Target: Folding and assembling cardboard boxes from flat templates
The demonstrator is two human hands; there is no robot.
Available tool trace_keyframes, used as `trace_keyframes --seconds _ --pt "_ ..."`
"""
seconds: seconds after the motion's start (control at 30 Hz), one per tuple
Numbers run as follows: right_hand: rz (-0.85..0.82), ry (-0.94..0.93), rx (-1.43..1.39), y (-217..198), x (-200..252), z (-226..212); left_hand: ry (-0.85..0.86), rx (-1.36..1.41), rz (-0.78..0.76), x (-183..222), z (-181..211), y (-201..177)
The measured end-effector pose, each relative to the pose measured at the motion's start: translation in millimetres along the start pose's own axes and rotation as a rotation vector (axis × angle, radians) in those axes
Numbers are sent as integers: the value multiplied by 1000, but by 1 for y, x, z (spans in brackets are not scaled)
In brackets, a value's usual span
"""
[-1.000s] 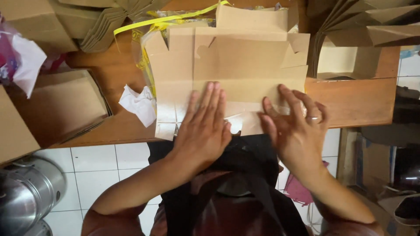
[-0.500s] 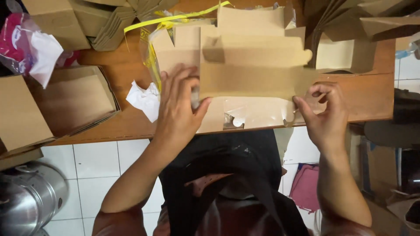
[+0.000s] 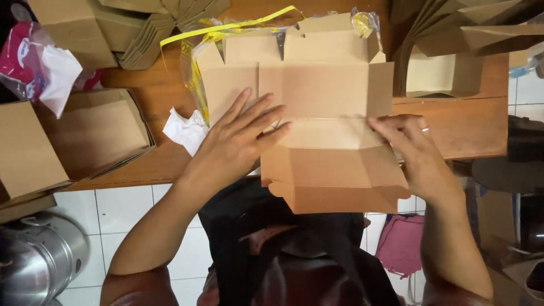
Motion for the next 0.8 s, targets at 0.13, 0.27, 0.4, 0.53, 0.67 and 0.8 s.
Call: trace_keyframes --seconds 0.13,0.27,0.4,0.53,0.67,0.8 --pt "-45 51 -23 4 -5 8 2 135 24 -2 -4 1" --pt "100 214 -352 -2 -29 1 -59 299 53 -10 -2 -11" --pt "249 -127 191 -4 -17 -1 -95 383 105 -17 0 -9" --pt "199 -75 -46 9 -15 22 -210 355 243 -20 2 13" --pt "298 246 -78 35 -15 31 -566 309 193 -26 1 26" --pt "327 279 -123 2 -53 10 -662 227 160 -26 -2 40"
Point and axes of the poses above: each hand's wrist, its own x-axis away from the middle knuckle, its own y-axis out of the palm, z = x × y, the point moved 2 cm from there along -x, towards the middle knuckle, and after that the axes turned 1 degree about -y, right-handed, at the moved point
